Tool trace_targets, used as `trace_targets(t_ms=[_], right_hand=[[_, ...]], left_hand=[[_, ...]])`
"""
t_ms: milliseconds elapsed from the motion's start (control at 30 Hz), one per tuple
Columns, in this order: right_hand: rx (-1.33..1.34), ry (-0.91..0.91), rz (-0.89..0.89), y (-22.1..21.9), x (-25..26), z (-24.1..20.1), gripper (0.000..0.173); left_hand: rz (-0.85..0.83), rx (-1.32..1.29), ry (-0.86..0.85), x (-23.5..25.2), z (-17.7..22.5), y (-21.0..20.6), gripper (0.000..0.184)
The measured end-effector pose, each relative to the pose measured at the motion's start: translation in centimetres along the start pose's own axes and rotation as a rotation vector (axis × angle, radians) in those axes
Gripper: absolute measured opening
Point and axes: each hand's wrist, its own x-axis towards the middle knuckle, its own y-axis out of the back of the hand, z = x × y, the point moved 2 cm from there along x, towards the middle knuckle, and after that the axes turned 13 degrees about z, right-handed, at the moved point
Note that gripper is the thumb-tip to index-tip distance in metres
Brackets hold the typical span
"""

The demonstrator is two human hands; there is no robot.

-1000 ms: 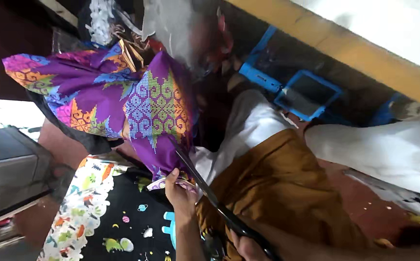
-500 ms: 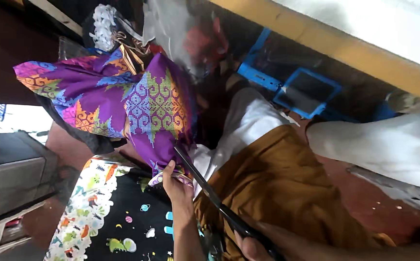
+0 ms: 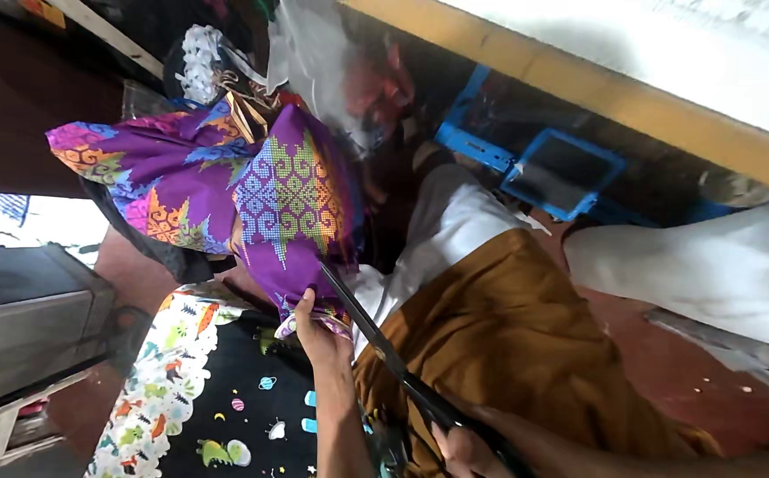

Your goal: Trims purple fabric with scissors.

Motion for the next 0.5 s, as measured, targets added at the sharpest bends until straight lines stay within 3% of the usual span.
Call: trace_targets(t_ms=[200, 300, 500], right_hand=[[0.035, -0.036, -0.015, -0.3, 1.0, 0.1, 0.068], [0.096, -0.052, -0.009, -0.7, 1.6, 0.0, 0.060], [0.159, -0.068, -0.016, -1.0, 2.5, -0.5, 0.059]], left_hand=[[-0.005, -0.001, -0.013, -0.6, 0.3, 0.2, 0.009], [-0.028, -0.004, -0.005, -0.7, 0.3, 0.5, 0.007], [-0.069, -0.049, 0.022, -0.5, 0.2, 1.0, 0.015]])
